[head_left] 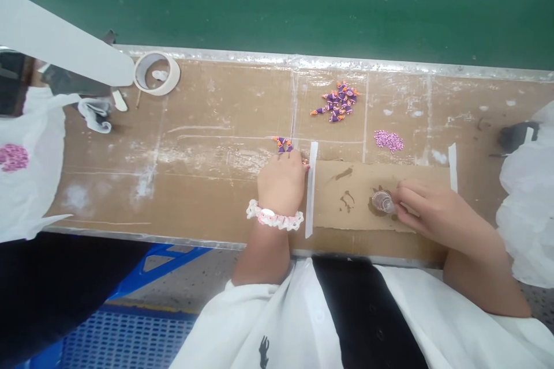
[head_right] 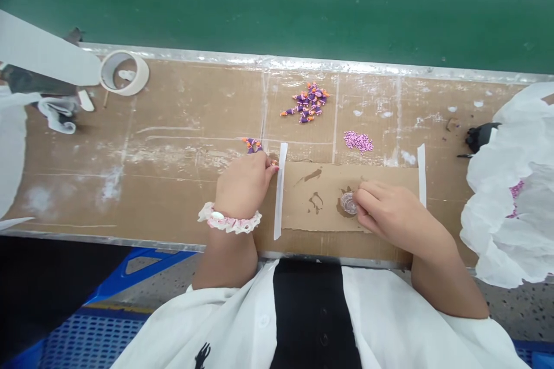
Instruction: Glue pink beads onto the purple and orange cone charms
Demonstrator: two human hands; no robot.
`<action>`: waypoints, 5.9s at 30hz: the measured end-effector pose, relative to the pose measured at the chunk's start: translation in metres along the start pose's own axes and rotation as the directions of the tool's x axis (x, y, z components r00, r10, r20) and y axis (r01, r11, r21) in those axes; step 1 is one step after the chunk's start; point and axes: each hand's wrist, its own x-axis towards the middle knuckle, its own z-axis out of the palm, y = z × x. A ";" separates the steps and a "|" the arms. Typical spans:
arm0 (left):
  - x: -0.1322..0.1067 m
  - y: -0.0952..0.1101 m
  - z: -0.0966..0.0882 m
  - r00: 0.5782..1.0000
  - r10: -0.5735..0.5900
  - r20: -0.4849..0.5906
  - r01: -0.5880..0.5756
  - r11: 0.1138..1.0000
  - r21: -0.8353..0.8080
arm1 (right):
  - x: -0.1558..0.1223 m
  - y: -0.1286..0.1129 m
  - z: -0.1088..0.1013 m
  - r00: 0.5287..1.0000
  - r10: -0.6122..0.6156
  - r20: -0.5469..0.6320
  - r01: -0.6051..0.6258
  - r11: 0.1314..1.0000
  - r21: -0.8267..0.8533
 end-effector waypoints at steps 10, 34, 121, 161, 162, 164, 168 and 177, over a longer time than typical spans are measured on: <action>0.000 0.019 0.014 0.891 0.167 -0.422 -0.448 0.477 -0.756 | -0.002 -0.001 0.005 0.998 0.056 -0.019 -0.057 0.998 -0.038; -0.017 0.053 0.029 0.827 0.536 0.172 0.426 -0.395 -0.814 | 0.006 -0.017 0.017 0.773 0.522 -0.361 -0.119 0.677 0.726; 0.001 0.061 0.022 0.906 0.055 -0.420 -0.409 0.371 -0.834 | 0.026 0.045 0.055 0.835 0.439 -0.332 -0.421 0.898 0.128; -0.018 0.069 0.030 0.825 0.551 -0.126 -0.027 -0.184 -0.983 | 0.009 -0.011 0.030 0.799 0.236 -0.553 0.092 0.861 0.500; -0.018 0.069 0.031 0.820 0.552 -0.150 -0.074 -0.157 -0.985 | 0.010 -0.011 0.030 0.796 0.236 -0.557 0.095 0.861 0.500; -0.019 0.069 0.033 0.815 0.538 -0.215 -0.191 -0.100 -0.976 | 0.010 -0.010 0.029 0.792 0.237 -0.563 0.097 0.861 0.500; -0.020 0.070 0.033 0.812 0.497 -0.306 -0.333 -0.036 -0.942 | 0.010 -0.009 0.030 0.794 0.239 -0.559 0.091 0.863 0.498; -0.024 0.073 0.035 0.773 0.472 -0.423 -0.465 -0.032 -0.885 | 0.010 -0.012 0.028 0.799 0.253 -0.546 0.088 0.848 0.522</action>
